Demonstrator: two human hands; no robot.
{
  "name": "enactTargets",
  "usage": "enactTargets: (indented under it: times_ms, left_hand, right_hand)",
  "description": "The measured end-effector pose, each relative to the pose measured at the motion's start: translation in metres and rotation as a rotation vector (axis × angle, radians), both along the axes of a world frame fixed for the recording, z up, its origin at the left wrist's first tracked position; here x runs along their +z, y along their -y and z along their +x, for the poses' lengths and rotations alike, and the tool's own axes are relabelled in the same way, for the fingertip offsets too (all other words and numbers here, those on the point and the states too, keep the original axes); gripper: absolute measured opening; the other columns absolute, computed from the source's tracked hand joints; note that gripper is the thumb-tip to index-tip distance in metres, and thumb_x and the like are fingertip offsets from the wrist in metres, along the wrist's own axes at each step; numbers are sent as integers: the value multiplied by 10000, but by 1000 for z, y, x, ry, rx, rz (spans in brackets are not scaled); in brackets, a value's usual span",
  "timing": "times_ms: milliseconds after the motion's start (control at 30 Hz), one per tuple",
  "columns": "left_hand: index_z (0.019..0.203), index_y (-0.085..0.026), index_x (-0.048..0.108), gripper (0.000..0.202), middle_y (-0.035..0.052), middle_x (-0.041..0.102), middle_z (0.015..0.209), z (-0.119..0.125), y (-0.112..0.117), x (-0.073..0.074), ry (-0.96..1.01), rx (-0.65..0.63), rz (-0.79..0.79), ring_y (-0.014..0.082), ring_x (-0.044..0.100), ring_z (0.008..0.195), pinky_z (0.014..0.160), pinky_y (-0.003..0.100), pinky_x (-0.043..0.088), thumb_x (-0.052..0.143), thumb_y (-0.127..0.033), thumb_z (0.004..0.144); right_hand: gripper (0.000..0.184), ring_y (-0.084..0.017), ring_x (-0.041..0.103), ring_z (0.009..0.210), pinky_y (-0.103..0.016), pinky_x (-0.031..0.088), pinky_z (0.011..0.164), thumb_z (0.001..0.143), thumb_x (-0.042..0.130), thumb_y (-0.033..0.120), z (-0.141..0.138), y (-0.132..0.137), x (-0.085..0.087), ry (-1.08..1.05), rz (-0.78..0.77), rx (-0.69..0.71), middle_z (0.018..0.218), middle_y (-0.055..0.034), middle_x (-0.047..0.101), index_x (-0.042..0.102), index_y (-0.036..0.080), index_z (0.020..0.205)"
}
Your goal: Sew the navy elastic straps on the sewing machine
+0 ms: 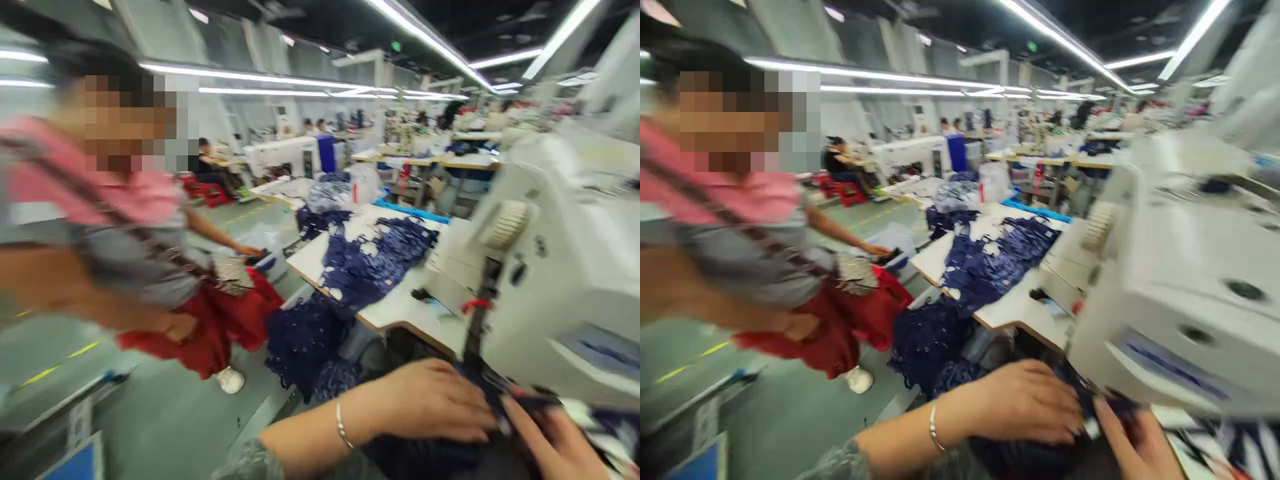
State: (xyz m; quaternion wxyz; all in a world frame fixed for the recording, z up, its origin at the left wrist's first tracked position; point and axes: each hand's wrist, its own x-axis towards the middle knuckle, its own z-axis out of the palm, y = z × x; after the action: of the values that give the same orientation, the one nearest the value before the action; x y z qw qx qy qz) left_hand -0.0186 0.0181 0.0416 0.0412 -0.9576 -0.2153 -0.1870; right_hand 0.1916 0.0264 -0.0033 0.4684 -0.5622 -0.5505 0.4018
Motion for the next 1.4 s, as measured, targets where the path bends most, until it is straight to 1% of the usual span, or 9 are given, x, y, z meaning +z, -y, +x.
enactTargets:
  times_ms: [67,133,267,400,600,767,1067,1267,1400]
  left_hand:
    - [1185,-153,630,319,1,669,1228,3,-1,-5,174,11,-161,90,523,1244,1078,215,357,401,-297,1017]
    - [1187,-162,619,273,24,692,1184,3,-7,-12,309,9,-285,102,550,1220,1077,248,360,455,-277,1002]
    - [1223,-193,598,263,44,666,1226,2,-14,-18,360,-31,-378,130,552,1225,1064,303,394,488,-232,987]
    - [1244,-213,582,276,40,668,1220,2,-13,-17,348,-47,-361,141,559,1216,1047,318,420,502,-226,980]
    - [1235,-202,580,283,44,678,1198,6,-16,-17,323,-39,-270,145,575,1198,1024,315,439,553,-249,958]
    - [1254,-197,568,294,39,662,1232,7,-16,-17,264,-47,-214,143,557,1219,1072,327,416,536,-244,965]
    - [1279,-173,546,307,36,648,1254,9,-16,-4,133,-75,-127,155,555,1225,1097,342,418,496,-218,979]
    - [1213,-184,584,251,14,685,1184,16,-10,-2,126,11,-34,151,592,1164,1011,317,449,494,-231,984]
    - [1174,-195,612,233,3,700,1152,22,-3,-6,168,90,21,164,612,1128,1020,336,389,471,-229,992]
  right_hand:
    - [403,-219,595,742,-327,494,662,738,682,582,6,11,-1,-35,-113,-21,766,-23,632,607,219,894]
    - [379,-170,499,617,-294,426,573,770,649,579,5,13,1,-83,-146,-25,659,22,530,563,219,855]
    - [323,-136,418,622,-260,370,580,827,636,489,2,7,7,-201,-142,24,694,46,446,548,215,975]
    - [297,-131,384,647,-250,341,594,847,631,438,2,10,10,-249,-136,53,711,48,414,541,209,1013]
    - [311,-131,372,663,-249,330,606,837,641,433,1,10,10,-296,-121,51,744,37,444,546,208,1029]
    - [311,-133,370,659,-243,325,598,848,631,427,0,9,10,-319,-121,59,727,43,431,544,223,1066]
    - [338,-146,440,707,-254,375,649,829,643,453,-2,9,10,-316,-131,36,822,19,519,552,234,1070]
    - [270,-147,444,687,-256,383,641,856,616,434,3,5,8,-253,-77,38,769,23,511,573,223,1019]
    - [191,-157,490,744,-265,416,703,892,565,391,3,-5,8,-203,37,7,790,15,521,575,231,995]
